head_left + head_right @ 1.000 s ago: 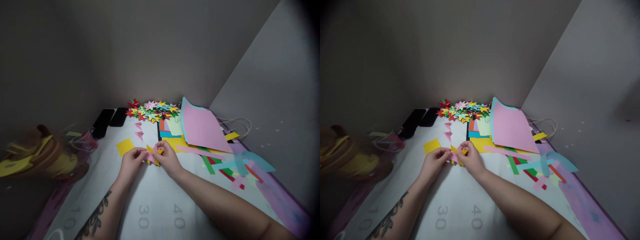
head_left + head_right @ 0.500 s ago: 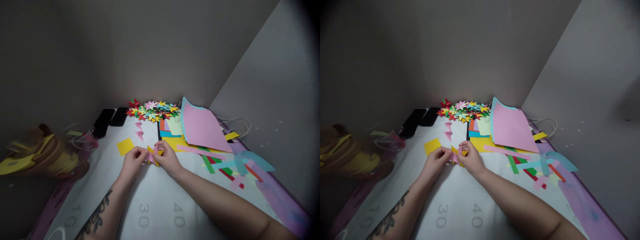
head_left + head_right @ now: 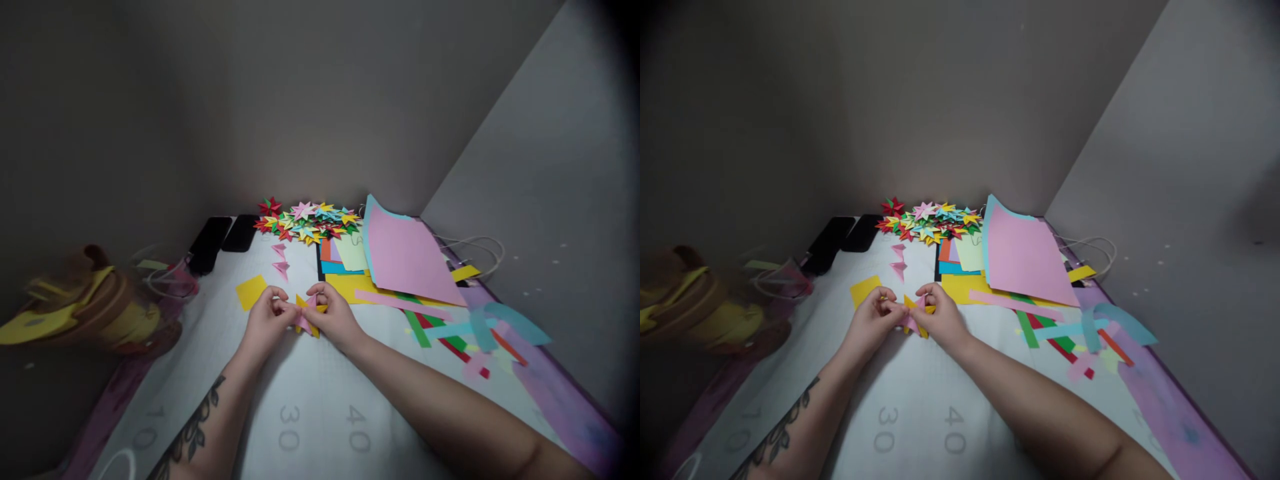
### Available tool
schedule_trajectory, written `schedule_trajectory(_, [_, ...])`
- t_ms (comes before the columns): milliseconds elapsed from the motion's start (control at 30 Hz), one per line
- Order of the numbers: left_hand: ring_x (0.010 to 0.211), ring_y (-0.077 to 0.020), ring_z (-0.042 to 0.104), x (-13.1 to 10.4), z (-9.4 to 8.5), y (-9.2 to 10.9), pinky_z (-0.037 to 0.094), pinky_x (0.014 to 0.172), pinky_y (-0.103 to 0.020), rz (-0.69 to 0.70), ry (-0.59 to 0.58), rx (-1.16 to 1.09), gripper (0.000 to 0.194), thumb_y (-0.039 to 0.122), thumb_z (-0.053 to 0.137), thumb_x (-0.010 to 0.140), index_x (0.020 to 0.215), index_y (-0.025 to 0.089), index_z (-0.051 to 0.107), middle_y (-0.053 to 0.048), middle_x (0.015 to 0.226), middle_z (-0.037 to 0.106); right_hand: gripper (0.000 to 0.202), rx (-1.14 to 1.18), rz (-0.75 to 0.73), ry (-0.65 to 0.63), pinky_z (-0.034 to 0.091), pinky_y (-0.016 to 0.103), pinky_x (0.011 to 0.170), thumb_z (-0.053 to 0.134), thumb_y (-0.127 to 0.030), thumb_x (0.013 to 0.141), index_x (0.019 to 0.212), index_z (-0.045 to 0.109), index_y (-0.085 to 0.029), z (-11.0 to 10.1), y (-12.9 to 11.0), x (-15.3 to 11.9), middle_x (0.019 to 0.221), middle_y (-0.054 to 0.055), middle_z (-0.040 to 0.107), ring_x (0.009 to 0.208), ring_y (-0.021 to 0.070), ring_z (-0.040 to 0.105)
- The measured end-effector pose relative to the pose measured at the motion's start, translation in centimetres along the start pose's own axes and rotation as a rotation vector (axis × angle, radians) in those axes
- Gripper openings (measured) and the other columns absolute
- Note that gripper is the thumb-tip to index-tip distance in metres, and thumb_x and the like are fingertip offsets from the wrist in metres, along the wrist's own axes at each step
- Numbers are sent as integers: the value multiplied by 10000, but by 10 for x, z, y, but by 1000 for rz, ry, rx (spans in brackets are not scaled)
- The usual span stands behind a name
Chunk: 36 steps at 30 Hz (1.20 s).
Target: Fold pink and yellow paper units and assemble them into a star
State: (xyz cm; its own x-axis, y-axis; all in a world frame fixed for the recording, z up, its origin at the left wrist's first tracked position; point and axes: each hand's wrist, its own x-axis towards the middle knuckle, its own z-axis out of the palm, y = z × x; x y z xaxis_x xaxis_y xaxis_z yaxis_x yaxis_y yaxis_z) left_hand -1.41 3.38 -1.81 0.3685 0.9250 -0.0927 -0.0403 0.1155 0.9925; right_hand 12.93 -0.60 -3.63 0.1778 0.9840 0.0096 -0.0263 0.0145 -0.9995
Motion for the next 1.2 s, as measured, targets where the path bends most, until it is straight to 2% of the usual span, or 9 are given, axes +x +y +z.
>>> schedule_trajectory(100, [434, -82, 488, 1, 0, 0, 325, 470, -177, -22, 41, 15, 291, 324, 644, 708, 894, 197, 460, 99, 477, 513, 246, 1, 7, 31, 354, 181, 454, 659, -227, 676, 881, 524, -206, 0, -3, 0, 617, -70, 521, 475, 75, 477])
schedule_trajectory(233, [571, -120, 595, 2, 1, 1, 437, 577, -228, -19, 125, -15, 361, 410, 621, 722, 978, 187, 496, 30, 642, 639, 259, 49, 41, 76, 365, 187, 454, 659, -237, 678, 890, 515, -202, 0, -3, 1, 637, -61, 538, 484, 85, 501])
schedule_trajectory(333, [601, -125, 606, 0, 4, 4, 449, 608, -238, -20, 129, 8, 395, 351, 671, 678, 978, 177, 484, 19, 662, 650, 269, 48, 29, 81, 382, 192, 473, 672, -254, 677, 890, 516, -204, 0, -2, 2, 652, -53, 551, 510, 89, 509])
schedule_trajectory(467, [521, -114, 567, -1, 7, 5, 413, 545, -223, -7, 138, 51, 357, 308, 682, 656, 920, 172, 485, 53, 564, 587, 274, 42, 1, 32, 372, 190, 465, 657, -261, 693, 921, 516, -209, 0, 2, 3, 629, -61, 527, 498, 87, 487])
schedule_trajectory(600, [500, -103, 546, 0, 3, 3, 394, 521, -213, 29, 150, 62, 322, 286, 669, 669, 902, 174, 478, 53, 558, 577, 288, 98, 19, 22, 387, 192, 470, 644, -253, 694, 940, 497, -218, -2, 4, 4, 628, -74, 510, 492, 83, 475])
schedule_trajectory(733, [489, -96, 531, 0, 0, 3, 385, 514, -205, 17, 136, 116, 304, 272, 668, 677, 896, 175, 481, 53, 546, 585, 256, 74, 38, 3, 349, 178, 442, 649, -239, 685, 894, 505, -207, -2, 2, 4, 581, -90, 456, 459, 69, 416])
schedule_trajectory(1067, [557, -114, 574, 0, 4, -2, 411, 549, -211, 0, 89, 96, 413, 280, 682, 645, 1000, 175, 498, 55, 613, 590, 264, 101, 14, 95, 341, 186, 461, 653, -262, 685, 891, 498, -206, -2, 2, 6, 604, -81, 470, 487, 78, 438])
schedule_trajectory(1200, [507, -107, 557, 1, 5, -5, 387, 516, -201, 10, 79, 114, 365, 261, 653, 677, 994, 184, 488, 74, 564, 562, 285, 128, 31, 64, 354, 191, 456, 654, -264, 689, 914, 487, -214, -2, 2, 6, 597, -83, 493, 475, 84, 452])
